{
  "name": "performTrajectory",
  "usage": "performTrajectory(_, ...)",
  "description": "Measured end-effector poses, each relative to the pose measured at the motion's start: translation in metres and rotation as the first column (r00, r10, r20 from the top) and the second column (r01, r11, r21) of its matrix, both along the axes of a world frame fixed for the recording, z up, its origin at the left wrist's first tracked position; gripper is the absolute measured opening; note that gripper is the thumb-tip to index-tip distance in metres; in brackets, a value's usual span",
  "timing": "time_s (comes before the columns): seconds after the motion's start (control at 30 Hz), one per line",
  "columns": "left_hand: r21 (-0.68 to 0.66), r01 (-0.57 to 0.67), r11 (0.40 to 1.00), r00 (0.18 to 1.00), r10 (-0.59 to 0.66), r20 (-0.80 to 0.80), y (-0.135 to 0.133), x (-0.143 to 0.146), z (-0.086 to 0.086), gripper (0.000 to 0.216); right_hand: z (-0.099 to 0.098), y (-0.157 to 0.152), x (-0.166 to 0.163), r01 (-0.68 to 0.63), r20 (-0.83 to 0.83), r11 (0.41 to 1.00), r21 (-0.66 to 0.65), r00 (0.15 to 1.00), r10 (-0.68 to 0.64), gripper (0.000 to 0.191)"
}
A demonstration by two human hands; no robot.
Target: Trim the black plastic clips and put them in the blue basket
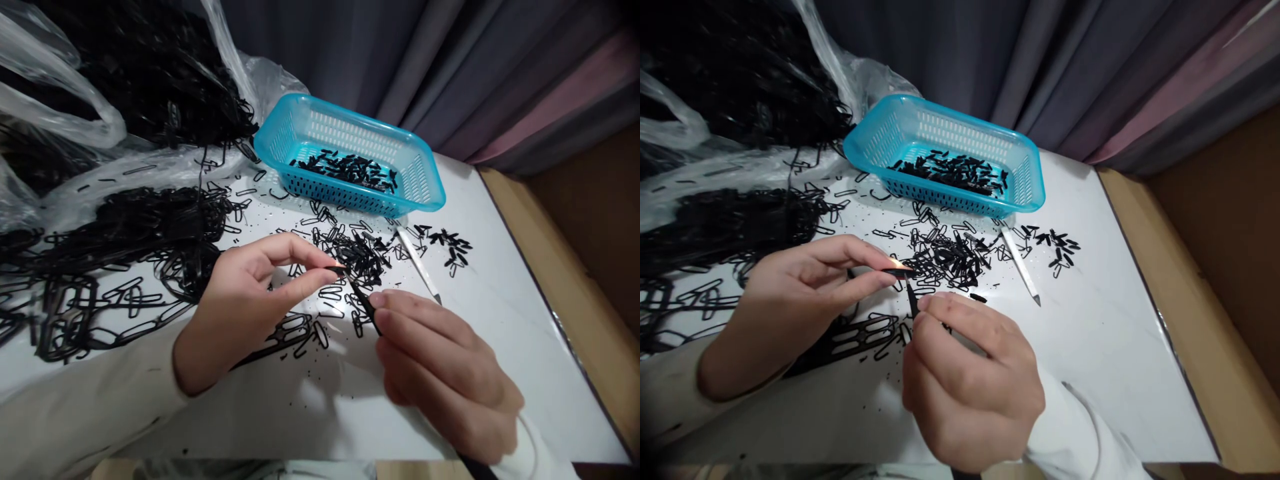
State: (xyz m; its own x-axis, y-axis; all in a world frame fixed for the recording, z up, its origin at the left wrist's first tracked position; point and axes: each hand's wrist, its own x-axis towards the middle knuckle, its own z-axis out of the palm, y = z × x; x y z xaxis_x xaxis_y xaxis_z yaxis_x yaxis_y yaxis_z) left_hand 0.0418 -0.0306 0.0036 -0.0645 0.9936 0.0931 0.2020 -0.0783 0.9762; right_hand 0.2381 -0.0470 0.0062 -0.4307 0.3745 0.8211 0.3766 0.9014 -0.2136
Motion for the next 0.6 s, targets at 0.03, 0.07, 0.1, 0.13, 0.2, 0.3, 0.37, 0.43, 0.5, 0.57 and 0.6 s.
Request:
performTrajectory(0.03,-0.003,-0.002,1.0,1.0,0.002,0.002,0.0,0.0,0.0,0.008,0.0,0.0,0.0,0.014,0.031,1.0,0.01,0.999,-0.014,0.016)
performTrajectory(0.07,-0.005,-0.001,1.0,1.0,0.001,0.002,0.0,0.0,0.0,0.008,0.001,0.0,0.001,0.017,0.078,1.0,0.004,0.997,-0.017,0.016)
performTrajectory(0.1,-0.004,0.0,1.0,1.0,0.0,0.001,0.001,0.0,0.0,0.008,0.004,0.0,0.002,0.012,0.128,1.0,-0.009,0.992,-0.011,0.016)
performTrajectory(0.13,-0.001,0.003,1.0,1.0,-0.003,0.001,0.001,0.0,0.0,0.008,0.007,0.0,0.004,0.004,0.164,1.0,-0.02,0.986,0.0,0.017)
performTrajectory(0.2,0.006,0.004,1.0,1.0,-0.004,0.001,0.001,0.0,-0.001,0.009,0.015,0.001,0.006,-0.011,0.201,0.999,-0.03,0.979,0.017,0.018)
performTrajectory(0.3,0.02,0.007,1.0,1.0,-0.007,-0.002,0.001,0.0,-0.002,0.012,0.021,0.003,0.007,-0.025,0.246,1.0,-0.001,0.969,0.025,0.018)
performTrajectory(0.37,0.038,0.013,0.999,1.0,-0.013,0.0,0.001,-0.001,-0.003,0.013,0.021,0.004,0.006,-0.026,0.27,0.999,0.02,0.963,0.02,0.018)
performTrajectory(0.43,0.066,0.025,0.998,1.0,-0.025,0.009,0.001,-0.001,-0.004,0.013,0.019,0.003,0.005,-0.015,0.256,1.0,0.025,0.967,0.008,0.019)
performTrajectory(0.5,0.089,0.036,0.995,0.999,-0.036,0.004,0.001,0.0,-0.006,0.014,0.015,0.002,0.003,0.005,0.231,1.0,0.027,0.973,-0.012,0.019)
performTrajectory(0.57,0.107,0.041,0.993,0.999,-0.039,-0.019,0.001,0.0,-0.007,0.013,0.008,0.002,0.0,0.029,0.209,0.998,0.058,0.977,-0.04,0.018)
performTrajectory(0.6,0.117,0.043,0.992,0.999,-0.039,-0.034,0.001,0.0,-0.008,0.013,0.004,0.003,-0.001,0.04,0.199,0.996,0.083,0.978,-0.056,0.018)
